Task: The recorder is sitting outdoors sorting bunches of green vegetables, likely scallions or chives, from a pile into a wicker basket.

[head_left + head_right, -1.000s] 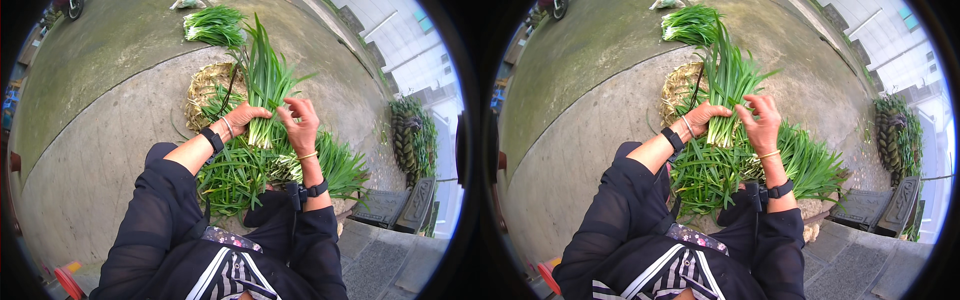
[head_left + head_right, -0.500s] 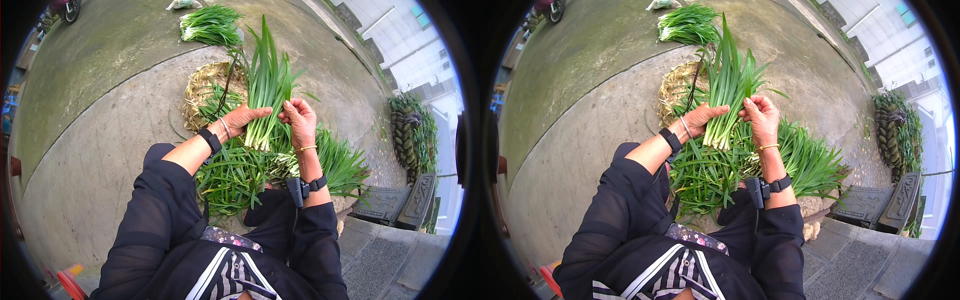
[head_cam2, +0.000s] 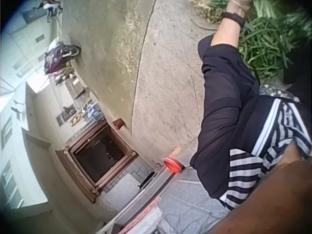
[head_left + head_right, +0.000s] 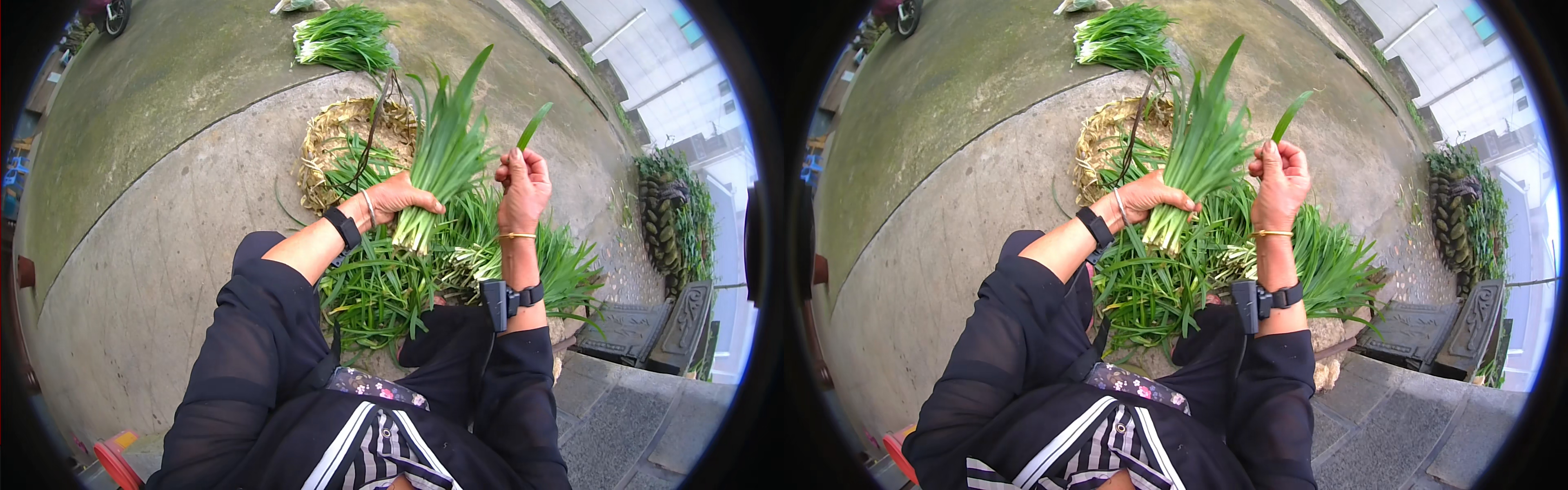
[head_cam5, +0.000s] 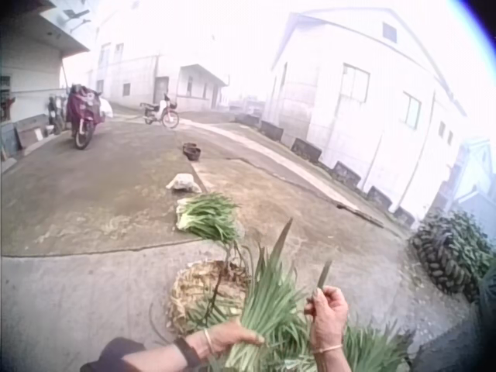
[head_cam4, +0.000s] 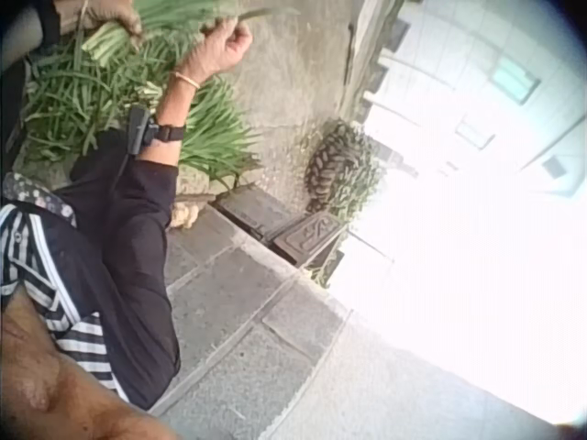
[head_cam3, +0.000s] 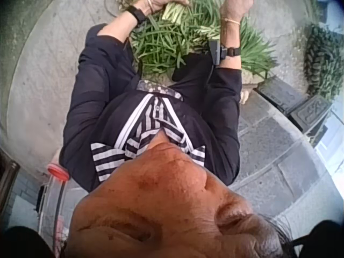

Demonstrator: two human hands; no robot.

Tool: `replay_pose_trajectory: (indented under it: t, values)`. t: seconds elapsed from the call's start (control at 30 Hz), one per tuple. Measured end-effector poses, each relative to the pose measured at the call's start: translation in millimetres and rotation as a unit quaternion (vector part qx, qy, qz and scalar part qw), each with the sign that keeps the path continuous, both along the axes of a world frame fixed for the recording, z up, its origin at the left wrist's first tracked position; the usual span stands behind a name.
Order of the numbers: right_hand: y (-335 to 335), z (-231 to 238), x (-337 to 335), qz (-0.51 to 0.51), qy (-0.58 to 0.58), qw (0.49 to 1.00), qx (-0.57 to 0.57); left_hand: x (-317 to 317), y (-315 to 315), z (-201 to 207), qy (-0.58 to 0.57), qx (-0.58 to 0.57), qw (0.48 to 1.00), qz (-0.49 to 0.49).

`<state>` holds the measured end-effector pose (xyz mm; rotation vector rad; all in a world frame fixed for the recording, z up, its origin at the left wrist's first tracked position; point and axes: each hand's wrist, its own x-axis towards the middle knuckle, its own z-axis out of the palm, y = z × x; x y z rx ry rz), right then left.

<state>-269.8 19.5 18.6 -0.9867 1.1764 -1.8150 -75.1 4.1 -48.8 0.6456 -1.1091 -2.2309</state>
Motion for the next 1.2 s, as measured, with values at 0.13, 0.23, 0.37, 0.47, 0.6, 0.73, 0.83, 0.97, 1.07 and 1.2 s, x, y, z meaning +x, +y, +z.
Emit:
replay_pose_trajectory:
  t: [0.13,0.23,0.37,0.47,0.6,0.73,0.83,0.97,1.07,1.2]
  values:
    - [18,29,-30,0.292,0.156,0.938,0.101,19,-13,11,0.03,0.024,0.999,0.033]
    - [29,37,-48,0.368,0.254,0.874,0.188,36,-28,18,0.042,0.004,0.997,0.066]
    - [30,37,-84,0.042,0.141,0.985,0.089,32,-40,25,0.023,-0.001,0.993,0.119]
    - [44,46,-106,-0.09,0.088,0.991,0.036,-4,-40,21,-0.026,-0.048,0.993,0.104]
    - [68,64,-61,-0.186,0.212,0.958,-0.057,-97,-30,4,-0.064,-0.134,0.988,0.033]
    - [70,58,1,-0.128,0.356,0.908,-0.177,-197,20,-38,0.194,-0.106,0.975,-0.012]
    - [68,65,9,-0.116,0.33,0.913,-0.209,-249,61,-62,-0.076,-0.256,0.961,-0.072]
    - [70,63,-20,-0.137,0.332,0.918,-0.171,-314,130,-66,-0.42,-0.396,0.801,-0.159]
    - [66,58,-24,-0.138,0.321,0.923,-0.16,-318,148,-73,-0.512,-0.464,0.698,-0.189]
    - [61,50,-26,-0.11,0.323,0.93,-0.135,-319,145,-69,-0.525,-0.487,0.664,-0.216]
